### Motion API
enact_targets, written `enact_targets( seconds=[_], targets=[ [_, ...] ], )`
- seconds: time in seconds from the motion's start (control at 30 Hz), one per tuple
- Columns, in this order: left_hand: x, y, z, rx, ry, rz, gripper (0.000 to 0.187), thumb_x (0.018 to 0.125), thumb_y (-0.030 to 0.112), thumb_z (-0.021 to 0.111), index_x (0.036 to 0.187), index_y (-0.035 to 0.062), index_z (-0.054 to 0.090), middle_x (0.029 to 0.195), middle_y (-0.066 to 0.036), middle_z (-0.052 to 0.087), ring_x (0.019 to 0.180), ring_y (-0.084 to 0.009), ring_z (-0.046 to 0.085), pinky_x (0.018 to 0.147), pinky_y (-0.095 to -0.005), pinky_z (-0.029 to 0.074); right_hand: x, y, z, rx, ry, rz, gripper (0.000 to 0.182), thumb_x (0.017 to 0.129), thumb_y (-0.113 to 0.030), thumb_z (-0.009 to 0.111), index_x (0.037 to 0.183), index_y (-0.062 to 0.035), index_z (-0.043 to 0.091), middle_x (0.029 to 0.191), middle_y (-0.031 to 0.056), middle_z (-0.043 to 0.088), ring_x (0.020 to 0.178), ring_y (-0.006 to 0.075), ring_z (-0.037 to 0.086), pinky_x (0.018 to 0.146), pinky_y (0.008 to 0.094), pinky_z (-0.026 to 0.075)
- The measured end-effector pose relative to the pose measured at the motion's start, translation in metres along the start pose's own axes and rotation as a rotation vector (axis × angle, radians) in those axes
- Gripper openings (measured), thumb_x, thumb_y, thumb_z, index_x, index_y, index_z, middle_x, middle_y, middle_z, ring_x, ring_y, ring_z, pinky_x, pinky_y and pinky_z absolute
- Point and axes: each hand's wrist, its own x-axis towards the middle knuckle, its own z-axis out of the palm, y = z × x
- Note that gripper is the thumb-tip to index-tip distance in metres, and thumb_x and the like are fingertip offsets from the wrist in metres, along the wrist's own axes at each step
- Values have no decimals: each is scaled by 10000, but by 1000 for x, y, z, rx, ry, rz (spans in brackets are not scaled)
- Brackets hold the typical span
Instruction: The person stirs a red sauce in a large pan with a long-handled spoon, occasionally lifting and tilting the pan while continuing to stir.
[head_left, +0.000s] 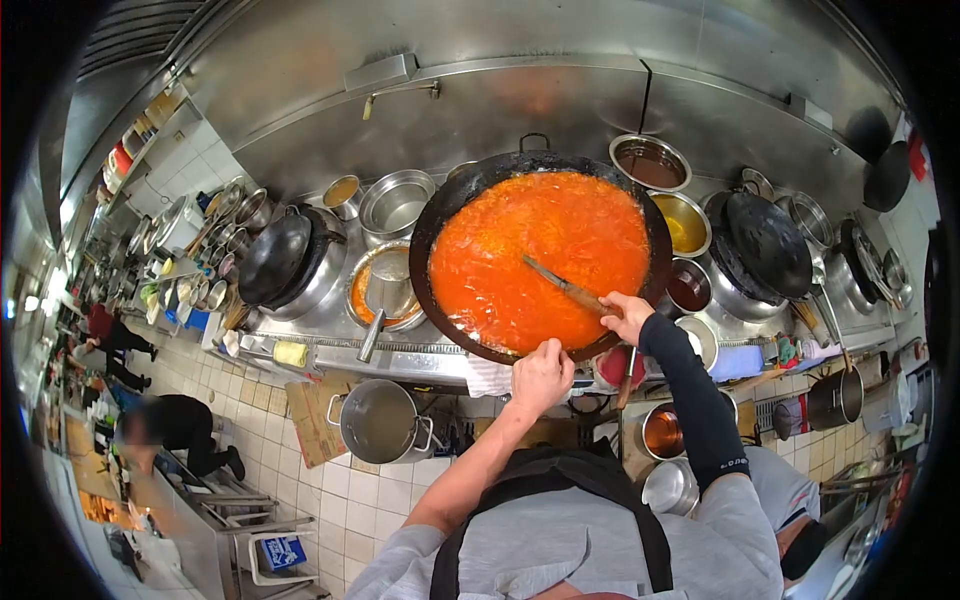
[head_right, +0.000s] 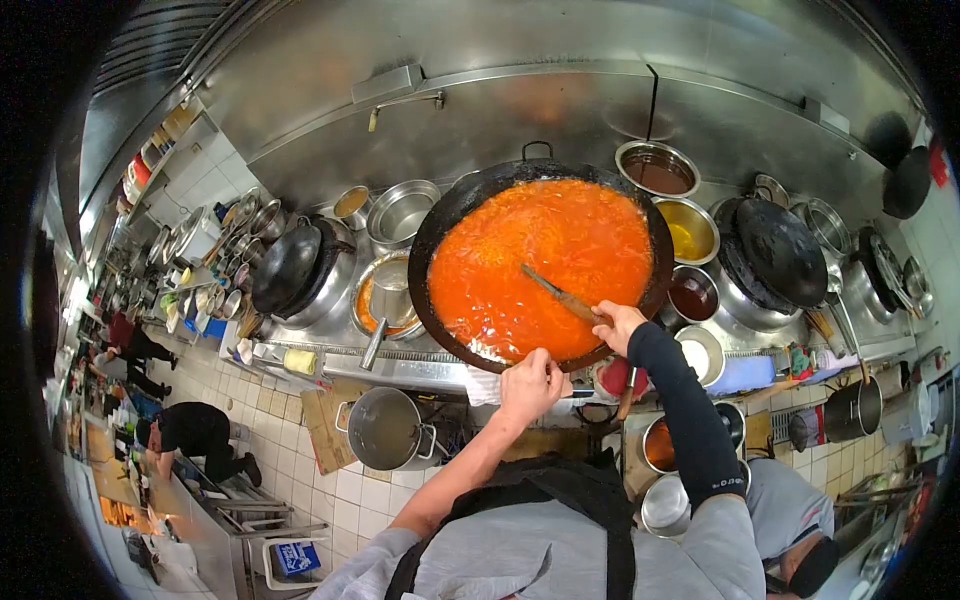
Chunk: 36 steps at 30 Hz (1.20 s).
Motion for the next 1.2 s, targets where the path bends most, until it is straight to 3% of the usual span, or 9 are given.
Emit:
enact_targets(
  seconds=[0.23, 0.4, 0.5, 0.63, 0.73, 0.83, 1.0, 1.1, 1.2],
  targets=[
    [-3, -1, 4, -9, 9, -24, 182, 971, 180, 720, 977, 67, 577, 818, -187, 728, 670, -433, 730, 596, -546, 595, -62, 6, -16, -2, -47, -96, 431, 996, -171, 795, 1376, 4, 690, 1246, 270, 785, 1204, 420, 762, 1023, 432, 591],
    [-5, -3, 3, -35, -62, -56, 188, 985, 189, 717, 983, 62, 578, 834, -190, 738, 711, -443, 739, 623, -571, 592, -115, -7, -45, 78, -119, -52, 422, 991, -156, 819, 1367, -3, 701, 1110, 235, 789, 1052, 366, 780, 943, 419, 595],
    [-4, -3, 1, -49, -97, -73, 193, 994, 196, 716, 989, 58, 581, 843, -193, 746, 734, -450, 743, 640, -577, 593, -142, -27, -83, 6, -192, 30, 409, 989, -142, 825, 1360, -15, 711, 1098, 222, 794, 1057, 351, 783, 924, 411, 595],
    [-4, -4, 1, -54, -109, -78, 199, 1001, 205, 709, 997, 52, 583, 864, -206, 758, 741, -454, 749, 655, -575, 602, -164, -36, -133, -79, -187, -35, 399, 967, -218, 847, 1314, -45, 754, 1109, 221, 806, 1026, 383, 785, 893, 436, 612],
    [-2, 3, -6, -68, -130, -96, 202, 1000, 212, 699, 1001, 47, 584, 877, -221, 761, 746, -452, 758, 670, -575, 615, -173, -54, -176, -250, -239, 18, 418, 970, -166, 857, 1351, -43, 737, 1078, 181, 814, 968, 315, 789, 882, 419, 609],
    [-1, 3, -7, -77, -137, -102, 201, 997, 211, 705, 1002, 47, 588, 877, -221, 759, 746, -454, 756, 670, -576, 614, -175, -61, -208, -331, -203, -1, 401, 944, -173, 867, 1307, -42, 760, 1074, 178, 820, 990, 341, 795, 892, 431, 615],
    [0, 1, -6, -50, -127, -100, 199, 997, 208, 704, 1000, 46, 588, 868, -223, 750, 731, -459, 750, 666, -579, 612, -164, -72, -221, -564, -60, 78, 400, 894, -130, 833, 1287, -72, 789, 1060, 245, 808, 1017, 457, 769, 916, 489, 625],
    [-1, 0, -5, -60, -118, -89, 198, 996, 202, 703, 994, 44, 584, 860, -224, 745, 714, -462, 744, 654, -579, 609, -148, -70, -215, -708, 17, 201, 377, 902, -125, 810, 1276, -86, 794, 1056, 240, 808, 1009, 452, 772, 908, 503, 629],
    [0, 1, -5, -54, -121, -87, 192, 994, 193, 702, 981, 45, 580, 847, -223, 738, 701, -456, 741, 632, -575, 606, -122, -23, -217, -813, 57, 199, 429, 932, -154, 802, 1359, -159, 757, 993, 229, 801, 960, 447, 779, 870, 536, 631]
  ],
)
